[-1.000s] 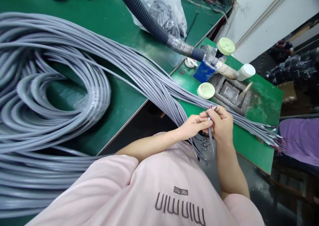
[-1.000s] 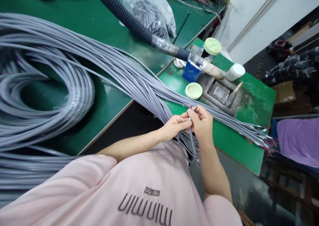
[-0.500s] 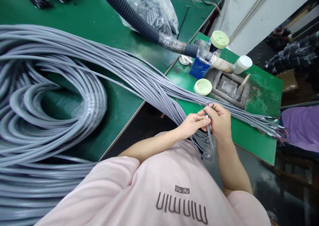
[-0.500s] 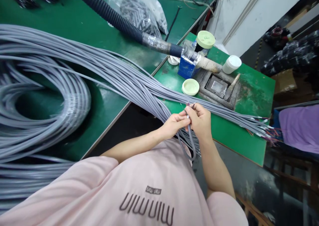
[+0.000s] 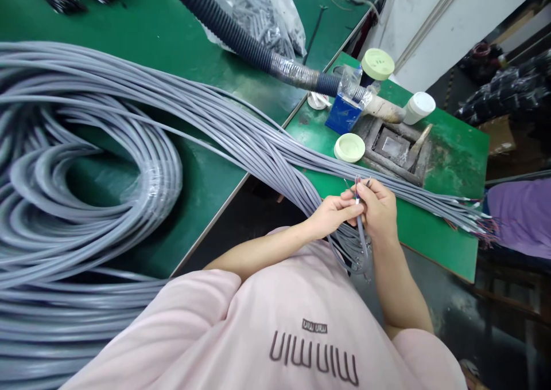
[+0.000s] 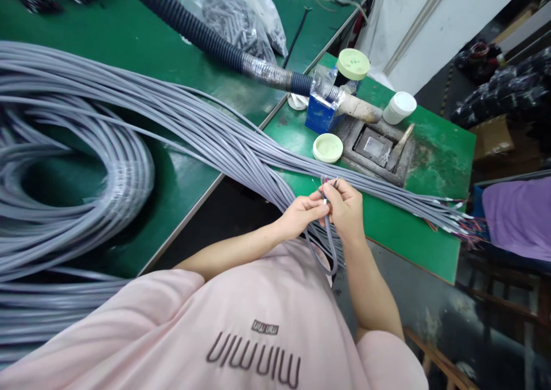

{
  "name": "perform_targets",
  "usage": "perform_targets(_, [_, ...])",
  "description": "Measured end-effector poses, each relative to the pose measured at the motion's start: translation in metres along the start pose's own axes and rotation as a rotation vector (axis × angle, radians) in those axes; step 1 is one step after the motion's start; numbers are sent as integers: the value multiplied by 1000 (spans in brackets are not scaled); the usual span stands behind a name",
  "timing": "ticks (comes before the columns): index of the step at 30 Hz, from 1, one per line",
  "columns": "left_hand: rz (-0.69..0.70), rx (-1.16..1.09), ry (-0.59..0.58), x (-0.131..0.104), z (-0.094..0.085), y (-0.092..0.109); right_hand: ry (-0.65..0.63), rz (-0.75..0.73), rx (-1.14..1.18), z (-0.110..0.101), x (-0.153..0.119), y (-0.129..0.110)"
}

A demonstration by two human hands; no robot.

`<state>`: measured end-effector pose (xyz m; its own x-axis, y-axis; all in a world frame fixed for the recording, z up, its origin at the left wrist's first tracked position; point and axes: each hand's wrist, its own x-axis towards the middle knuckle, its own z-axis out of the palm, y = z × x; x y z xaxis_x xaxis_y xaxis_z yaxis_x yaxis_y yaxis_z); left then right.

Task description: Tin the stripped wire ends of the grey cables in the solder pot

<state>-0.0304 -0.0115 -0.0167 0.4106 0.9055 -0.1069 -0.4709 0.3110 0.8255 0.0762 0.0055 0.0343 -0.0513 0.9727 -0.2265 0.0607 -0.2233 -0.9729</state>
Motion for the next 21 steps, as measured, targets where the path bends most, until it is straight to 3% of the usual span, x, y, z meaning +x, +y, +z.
perform_targets(3, [-19,90,-66,-2,-1,-1,32,-51,34,-13,-4,-2])
perform_targets(5, [6,232,-117,-3,-5,2,118,-120,55,-39,-13,-2])
perform_targets(9, [322,803,-132,1,-21,14,454,-110,36,-134,-62,22])
perform_targets(12, [548,1198,-101,11,-36,24,690,103,-153,-216,-123,68])
perform_targets(14, [620,1381,-30,19,-42,30,745,370,-444,-254,-163,102])
perform_targets(15, [644,1453,3,24,-43,31,711,506,-613,-265,-178,116])
perform_targets(17, [675,1561,31,35,-44,31,629,634,-688,-265,-195,136])
perform_targets(18, [685,1603,33,41,-43,29,516,684,-702,-255,-196,142])
perform_targets(21, [709,1692,48,60,-40,20,118,636,-454,-196,-177,141])
